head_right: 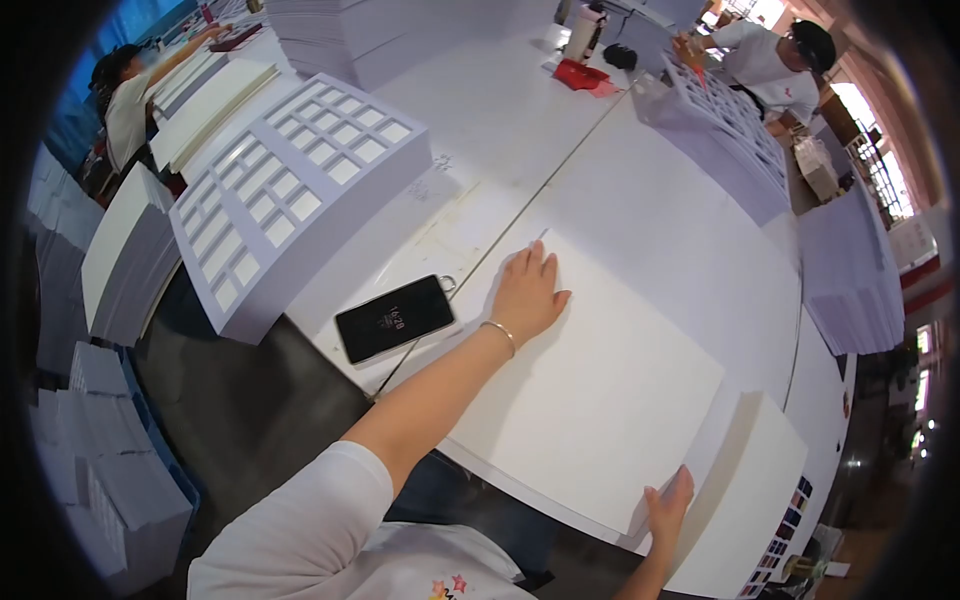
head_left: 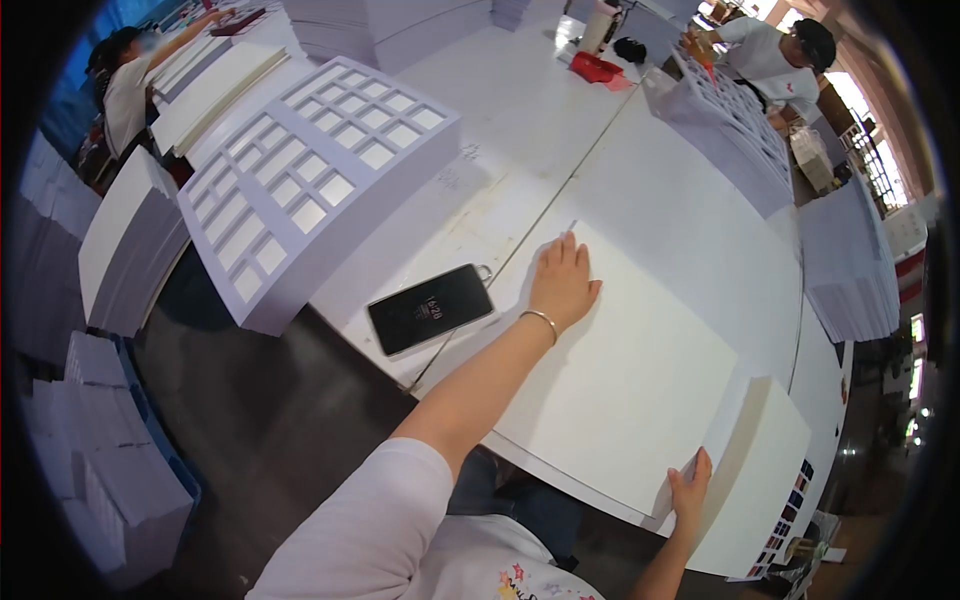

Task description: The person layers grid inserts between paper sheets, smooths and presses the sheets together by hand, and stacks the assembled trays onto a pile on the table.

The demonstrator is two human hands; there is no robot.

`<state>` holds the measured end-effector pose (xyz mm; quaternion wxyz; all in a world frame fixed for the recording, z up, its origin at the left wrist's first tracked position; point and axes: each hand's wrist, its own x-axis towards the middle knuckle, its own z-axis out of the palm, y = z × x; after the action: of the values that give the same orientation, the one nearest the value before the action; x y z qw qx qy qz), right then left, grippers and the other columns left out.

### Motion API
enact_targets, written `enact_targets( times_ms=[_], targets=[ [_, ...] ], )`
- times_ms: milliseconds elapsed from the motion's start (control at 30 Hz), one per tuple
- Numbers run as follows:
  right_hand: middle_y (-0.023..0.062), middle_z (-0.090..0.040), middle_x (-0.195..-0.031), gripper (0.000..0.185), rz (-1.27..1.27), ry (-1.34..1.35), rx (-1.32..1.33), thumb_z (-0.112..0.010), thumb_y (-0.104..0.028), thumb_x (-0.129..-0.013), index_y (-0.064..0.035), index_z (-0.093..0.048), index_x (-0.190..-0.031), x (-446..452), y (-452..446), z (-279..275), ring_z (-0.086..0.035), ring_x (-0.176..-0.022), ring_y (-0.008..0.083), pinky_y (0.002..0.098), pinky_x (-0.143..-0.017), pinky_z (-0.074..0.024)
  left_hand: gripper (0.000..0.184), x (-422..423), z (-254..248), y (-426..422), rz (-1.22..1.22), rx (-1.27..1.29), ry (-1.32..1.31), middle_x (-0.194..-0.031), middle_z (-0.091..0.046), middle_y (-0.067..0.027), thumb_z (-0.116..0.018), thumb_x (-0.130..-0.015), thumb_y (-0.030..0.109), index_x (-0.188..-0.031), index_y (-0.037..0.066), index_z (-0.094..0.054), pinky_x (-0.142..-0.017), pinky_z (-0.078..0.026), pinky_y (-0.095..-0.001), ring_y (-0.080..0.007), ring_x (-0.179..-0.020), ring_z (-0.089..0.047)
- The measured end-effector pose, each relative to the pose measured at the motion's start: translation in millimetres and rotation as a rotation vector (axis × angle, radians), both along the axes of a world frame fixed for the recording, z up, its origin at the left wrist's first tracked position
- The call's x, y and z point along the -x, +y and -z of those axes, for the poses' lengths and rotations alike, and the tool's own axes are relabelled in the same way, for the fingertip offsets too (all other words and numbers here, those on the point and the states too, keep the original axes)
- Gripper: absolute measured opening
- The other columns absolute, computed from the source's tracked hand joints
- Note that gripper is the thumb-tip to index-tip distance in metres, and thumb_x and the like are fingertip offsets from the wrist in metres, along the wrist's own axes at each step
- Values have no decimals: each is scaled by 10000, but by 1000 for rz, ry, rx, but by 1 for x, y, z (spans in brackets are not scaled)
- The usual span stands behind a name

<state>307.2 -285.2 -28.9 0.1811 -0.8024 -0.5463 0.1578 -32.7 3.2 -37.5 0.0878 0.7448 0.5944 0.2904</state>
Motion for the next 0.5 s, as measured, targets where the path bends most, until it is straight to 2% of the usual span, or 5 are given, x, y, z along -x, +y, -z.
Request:
enact_targets(
  times_ms=[100, 233, 333, 400, 500],
  targets=[
    [195, -383, -1329, 786, 11, 55, 47, -683, -69, -684, -44, -299, -1370, -5, 27, -16, -378, -1227, 310, 390, -1027, -308, 577, 0, 1, 0, -2, 2, 19, -1336, -344, -254, -566, -819, 326, -1239, -43, -423, -1004, -308, -443, -368, -1221, -345],
    [188, -458, -1267, 611, 192, 181, -136, -614, -114, -807, 8, -340, -1339, -25, 103, -4, -474, -1141, 287, 369, -951, -386, 577, 2, -1, -2, 14, 2, -42, -1335, -343, -257, -574, -818, 322, -1229, -53, -425, -1002, -321, -417, -367, -1222, -345],
    [180, -491, -1229, 488, 285, 233, -215, -585, -167, -845, 37, -437, -1262, -51, 156, 27, -504, -1078, 250, 342, -892, -420, 575, 3, -2, -2, 16, 7, -61, -1333, -342, -263, -579, -815, 318, -1226, -55, -427, -1003, -320, -414, -361, -1222, -347],
    [181, -553, -1135, 375, 406, 48, -127, -596, -193, -832, 49, -560, -1116, -80, 180, 55, -540, -958, 230, 322, -827, -444, 577, 1, -2, -2, 13, 10, -79, -1328, -347, -268, -577, -815, 320, -1225, -58, -429, -1007, -315, -417, -361, -1221, -349],
    [192, -588, -1061, 309, 406, 97, -165, -603, -207, -815, 61, -625, -966, -41, 182, 29, -564, -872, 265, 350, -787, -454, 583, 7, 9, 2, 10, -4, -66, -1319, -358, -277, -569, -815, 328, -1224, -63, -431, -1015, -301, -423, -365, -1218, -355]
  ],
)
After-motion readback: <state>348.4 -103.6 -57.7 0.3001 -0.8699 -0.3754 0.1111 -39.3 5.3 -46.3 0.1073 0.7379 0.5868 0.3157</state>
